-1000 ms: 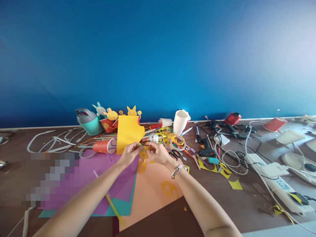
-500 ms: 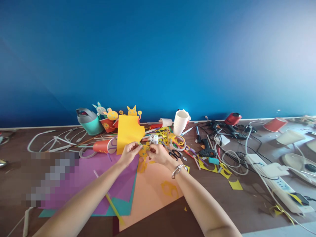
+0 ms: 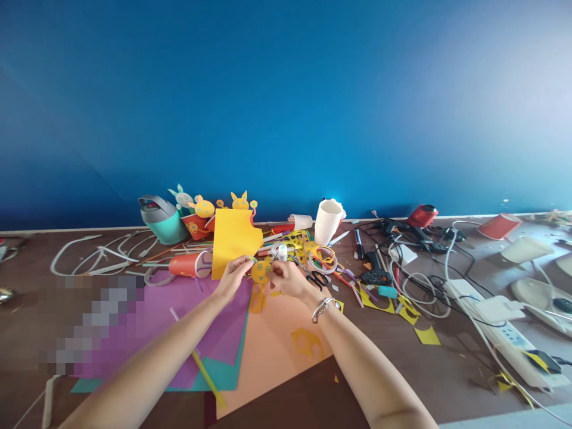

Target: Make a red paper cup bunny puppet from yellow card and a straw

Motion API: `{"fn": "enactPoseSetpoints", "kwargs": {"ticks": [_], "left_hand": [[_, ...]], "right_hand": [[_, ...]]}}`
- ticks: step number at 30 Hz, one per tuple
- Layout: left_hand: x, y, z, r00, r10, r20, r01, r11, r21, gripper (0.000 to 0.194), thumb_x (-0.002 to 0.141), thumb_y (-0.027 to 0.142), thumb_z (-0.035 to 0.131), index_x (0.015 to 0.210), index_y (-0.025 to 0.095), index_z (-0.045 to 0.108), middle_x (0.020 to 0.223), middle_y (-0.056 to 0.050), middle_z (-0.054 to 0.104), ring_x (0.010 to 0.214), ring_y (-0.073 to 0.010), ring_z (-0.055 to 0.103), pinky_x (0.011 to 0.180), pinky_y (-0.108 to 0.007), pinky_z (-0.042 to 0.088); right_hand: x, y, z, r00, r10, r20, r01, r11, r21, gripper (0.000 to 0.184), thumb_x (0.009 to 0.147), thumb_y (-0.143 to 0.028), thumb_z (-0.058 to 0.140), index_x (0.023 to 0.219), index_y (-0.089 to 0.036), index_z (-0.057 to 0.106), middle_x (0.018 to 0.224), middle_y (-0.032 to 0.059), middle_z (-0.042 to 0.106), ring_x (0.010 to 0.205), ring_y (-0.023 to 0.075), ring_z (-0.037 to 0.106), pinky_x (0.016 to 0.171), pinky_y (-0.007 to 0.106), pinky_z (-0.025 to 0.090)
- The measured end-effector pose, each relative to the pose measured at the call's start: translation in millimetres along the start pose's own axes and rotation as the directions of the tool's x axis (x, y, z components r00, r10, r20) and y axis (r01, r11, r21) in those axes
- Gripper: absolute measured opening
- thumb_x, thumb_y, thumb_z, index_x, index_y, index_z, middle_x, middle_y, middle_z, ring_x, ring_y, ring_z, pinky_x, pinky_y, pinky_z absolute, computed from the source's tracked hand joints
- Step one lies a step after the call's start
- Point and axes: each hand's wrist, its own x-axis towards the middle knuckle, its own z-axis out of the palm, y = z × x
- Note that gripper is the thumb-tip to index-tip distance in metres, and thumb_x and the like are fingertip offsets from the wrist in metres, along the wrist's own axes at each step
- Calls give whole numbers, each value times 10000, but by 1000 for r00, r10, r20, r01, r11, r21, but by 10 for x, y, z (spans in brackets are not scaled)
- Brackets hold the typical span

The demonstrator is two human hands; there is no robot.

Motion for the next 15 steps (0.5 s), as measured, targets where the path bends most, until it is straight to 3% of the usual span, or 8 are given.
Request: {"fn": "enactPoseSetpoints", "kwargs": {"ticks": [11,15], "left_hand": [[-14,15,-1,1000,0,27,-1,1000,24,285,773,398,566,615,169,502,560,47,392,553,-93,346,532,-218,282],[0,0,-9,1000,3,0,-3,999,36,226,760,373,574,685,160,574,614,24,510,595,-104,429,576,-221,337]], "right_hand": [[-2,-12,3,999,-8,49,9,1000,-13,190,793,-265,519,631,-177,474,556,-4,575,517,116,553,452,204,368],[-3,16,-20,998,-53,15,55,968,-246,264,801,-274,508,568,-187,419,496,-36,483,452,82,426,429,208,269]]}}
